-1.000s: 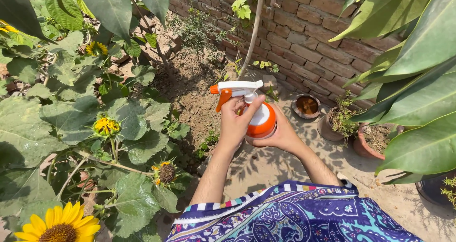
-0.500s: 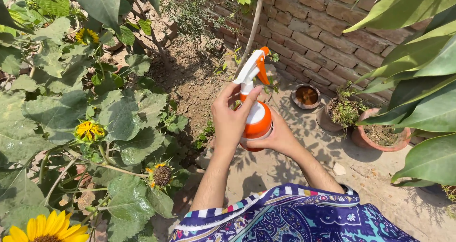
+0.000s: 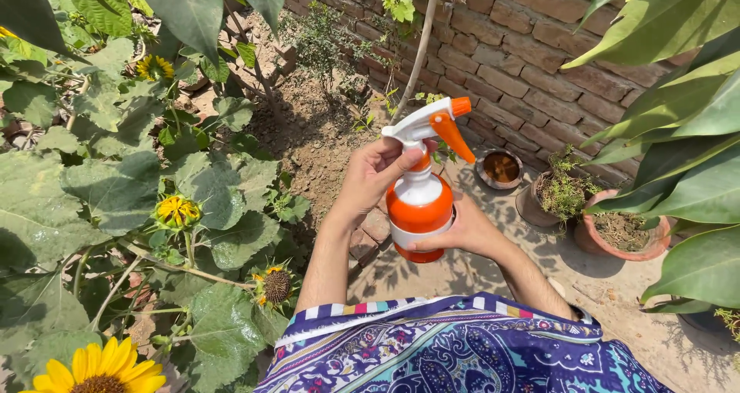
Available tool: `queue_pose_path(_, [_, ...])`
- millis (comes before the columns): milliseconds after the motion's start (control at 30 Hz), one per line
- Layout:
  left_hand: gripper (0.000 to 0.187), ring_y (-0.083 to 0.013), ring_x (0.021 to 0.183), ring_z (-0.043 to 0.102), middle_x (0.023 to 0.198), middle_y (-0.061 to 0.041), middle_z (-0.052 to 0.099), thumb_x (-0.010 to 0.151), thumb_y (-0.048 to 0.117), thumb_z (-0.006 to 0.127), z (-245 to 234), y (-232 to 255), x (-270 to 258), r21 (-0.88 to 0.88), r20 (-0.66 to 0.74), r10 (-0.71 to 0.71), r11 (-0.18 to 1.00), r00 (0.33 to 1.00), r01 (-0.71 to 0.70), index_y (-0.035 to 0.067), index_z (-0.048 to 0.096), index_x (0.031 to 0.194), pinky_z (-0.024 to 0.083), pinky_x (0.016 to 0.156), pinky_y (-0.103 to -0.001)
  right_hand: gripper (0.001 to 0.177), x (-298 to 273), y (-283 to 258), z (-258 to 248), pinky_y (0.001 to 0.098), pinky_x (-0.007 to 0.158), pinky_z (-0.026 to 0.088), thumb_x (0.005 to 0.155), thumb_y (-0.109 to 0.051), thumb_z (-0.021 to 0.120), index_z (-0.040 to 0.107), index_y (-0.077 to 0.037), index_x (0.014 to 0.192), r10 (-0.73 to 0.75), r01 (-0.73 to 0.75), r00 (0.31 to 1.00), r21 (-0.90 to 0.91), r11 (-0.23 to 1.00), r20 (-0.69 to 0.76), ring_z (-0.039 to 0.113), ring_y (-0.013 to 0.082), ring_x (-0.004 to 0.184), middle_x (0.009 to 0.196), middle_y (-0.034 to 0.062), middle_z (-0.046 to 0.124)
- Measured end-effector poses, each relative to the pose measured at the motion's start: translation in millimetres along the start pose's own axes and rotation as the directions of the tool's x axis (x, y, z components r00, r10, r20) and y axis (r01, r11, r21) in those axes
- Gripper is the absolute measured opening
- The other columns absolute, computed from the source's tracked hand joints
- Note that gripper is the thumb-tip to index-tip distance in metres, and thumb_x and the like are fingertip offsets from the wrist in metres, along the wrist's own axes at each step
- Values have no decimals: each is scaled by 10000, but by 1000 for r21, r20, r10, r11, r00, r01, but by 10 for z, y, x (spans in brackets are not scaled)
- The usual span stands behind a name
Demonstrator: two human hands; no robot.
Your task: Spraying water or plant care liquid onto leaves and flowers in a garden using a manual spray bottle.
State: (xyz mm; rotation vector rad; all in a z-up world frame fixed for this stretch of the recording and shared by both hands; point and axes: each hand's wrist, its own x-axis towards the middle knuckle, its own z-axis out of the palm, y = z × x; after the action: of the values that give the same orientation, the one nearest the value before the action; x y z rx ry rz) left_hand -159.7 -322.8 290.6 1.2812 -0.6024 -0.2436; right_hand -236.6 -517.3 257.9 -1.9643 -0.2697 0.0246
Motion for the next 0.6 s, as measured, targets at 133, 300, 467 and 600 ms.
queue_pose_path(133, [389,-129,1108,709,1198,-92,757,1011,294,672,-176,99,44,-111,192,-101,986,976,124,-9,683,1255,535,1030,-316,952,-63,20,-58,376,1066,516,562,-327,959,543,-68,1379,36,-87,968,197,977,249,671,187,1182,1281,81,704])
queue_pose_path(300, [368,-110,1052,667,1173,-66,715,1036,261,660,-99,147,68,-207,101,-79,973,992,98,1,643,1296,524,952,-316,979,21,-158,-66,381,1083,506,578,-352,957,516,-88,1411,-18,-40,970,229,973,244,655,191,1200,1304,88,684])
queue_pose_path(467, [305,-98,1002,697,1113,-64,738,937,103,744,173,42,152,-64,-272,177,978,946,-201,-9,666,1209,569,901,-293,998,109,-370,-181,417,1016,504,523,-477,945,572,-86,1362,-117,97,992,-283,954,-54,656,273,1195,1291,107,647])
queue_pose_path(600, [213,-75,922,699,1036,-59,756,969,112,735,288,70,200,27,-332,206,978,921,-209,-30,703,1123,558,855,-271,1039,56,-424,-264,456,961,525,484,-550,931,580,-69,1335,-171,55,964,-472,880,-206,664,343,1128,1216,141,639])
